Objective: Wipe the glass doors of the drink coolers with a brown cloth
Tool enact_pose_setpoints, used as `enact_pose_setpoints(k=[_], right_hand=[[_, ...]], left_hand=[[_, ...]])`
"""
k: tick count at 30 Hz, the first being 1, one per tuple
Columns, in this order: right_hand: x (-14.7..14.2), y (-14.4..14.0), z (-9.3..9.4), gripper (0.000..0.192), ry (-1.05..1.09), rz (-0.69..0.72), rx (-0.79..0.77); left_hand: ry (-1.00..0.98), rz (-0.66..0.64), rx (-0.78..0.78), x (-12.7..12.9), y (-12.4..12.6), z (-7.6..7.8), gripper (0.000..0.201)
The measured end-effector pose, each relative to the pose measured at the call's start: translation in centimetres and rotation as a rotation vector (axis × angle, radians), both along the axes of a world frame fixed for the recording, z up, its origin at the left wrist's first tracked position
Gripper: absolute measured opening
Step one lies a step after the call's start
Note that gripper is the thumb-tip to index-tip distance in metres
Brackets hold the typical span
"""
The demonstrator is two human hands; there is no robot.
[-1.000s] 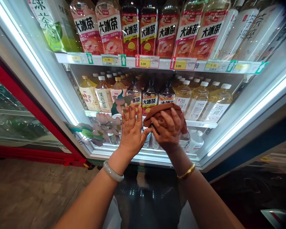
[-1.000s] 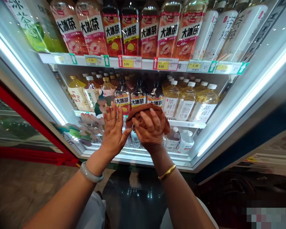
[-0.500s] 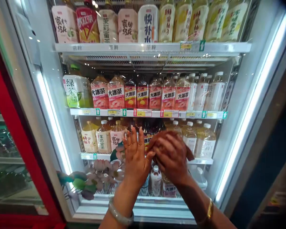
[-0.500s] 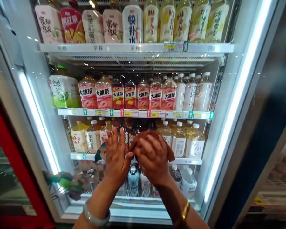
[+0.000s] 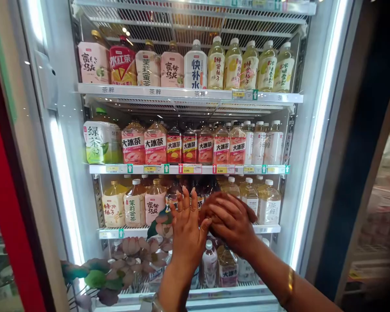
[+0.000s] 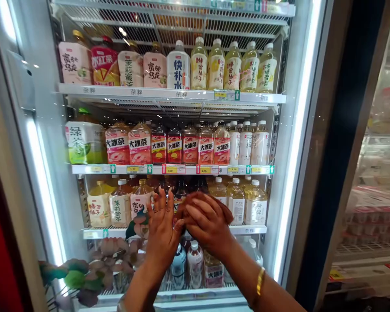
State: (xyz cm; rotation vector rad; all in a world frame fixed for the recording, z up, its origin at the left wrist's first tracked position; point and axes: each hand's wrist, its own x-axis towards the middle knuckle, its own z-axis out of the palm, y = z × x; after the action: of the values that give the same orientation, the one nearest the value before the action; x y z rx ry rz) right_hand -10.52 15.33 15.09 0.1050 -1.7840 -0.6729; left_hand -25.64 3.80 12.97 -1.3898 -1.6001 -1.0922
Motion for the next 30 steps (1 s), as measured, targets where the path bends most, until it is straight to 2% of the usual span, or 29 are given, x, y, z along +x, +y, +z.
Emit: enact_pose_setpoints(k=[2,4,6,9,11,13,15,17,19,21,23,24,25,27,30], right_hand=[[2.4,1.2,-1.9,0.02,-0.064,-0.029,0.005],[4.2,2.7,-1.5,0.02,0.017,-0.079,-0.074],[4.2,3.3,0.8,0.022,0.197,-0.094,-0.197],[0.9,1.9,4.6,0.026,0.375,-0.063,-0.303],[-1.4,0.2,5.2,0.024,0.282,-0.028,-0.207],[-2.3,-0.7,4.1,0.015,0.091,0.013,-0.025],[-1.2,-0.3,2.4,0.014,-0.082,0.026,0.153],[1.0,1.1,1.7,0.016,-0.16,-0.005,0.244],[2.8,2.6,3.1,0.015,-0.1,-0.052,0.184],[2.8,3.1,6.1,0.02,0.052,-0.08,0.0],[1.0,2.3,9.2,0.025,0.234,-0.063,-0.168],[-0.3,1.5,10.3,0.028,0.285,-0.048,-0.217],[-1.6,0.6,10.8,0.029,0.27,-0.033,-0.197],[-3.6,-1.0,10.2,0.022,0.15,0.0,-0.058],[-3.5,-1.5,7.3,0.014,-0.094,0.024,0.165]], left_hand=[[0.018,0.002,0.002,-0.1,0.0,0.0,0.074],[0.025,0.009,-0.007,-0.3,0.0,-0.2,0.074],[0.022,0.012,-0.011,-0.3,0.1,-0.4,0.075],[0.0,0.008,-0.01,-0.1,0.1,-0.3,0.077],[-0.002,0.003,-0.009,-0.2,-0.1,-0.1,0.076],[0.001,0.003,0.001,-0.6,-0.4,0.2,0.075],[-0.021,0.009,0.022,-1.2,-0.9,0.5,0.074],[-0.067,0.011,0.04,-1.9,-1.3,0.7,0.073],[-0.094,-0.002,0.04,-2.3,-1.5,0.8,0.073],[-0.091,-0.021,0.037,-2.5,-1.5,0.8,0.073],[-0.082,-0.031,0.038,-2.4,-1.5,0.9,0.074],[-0.08,-0.03,0.043,-2.4,-1.5,1.0,0.074],[-0.076,-0.029,0.042,-2.5,-1.5,1.1,0.075],[-0.07,-0.017,0.04,-2.7,-1.9,1.3,0.075],[-0.068,0.015,0.052,-3.6,-2.9,1.7,0.075]])
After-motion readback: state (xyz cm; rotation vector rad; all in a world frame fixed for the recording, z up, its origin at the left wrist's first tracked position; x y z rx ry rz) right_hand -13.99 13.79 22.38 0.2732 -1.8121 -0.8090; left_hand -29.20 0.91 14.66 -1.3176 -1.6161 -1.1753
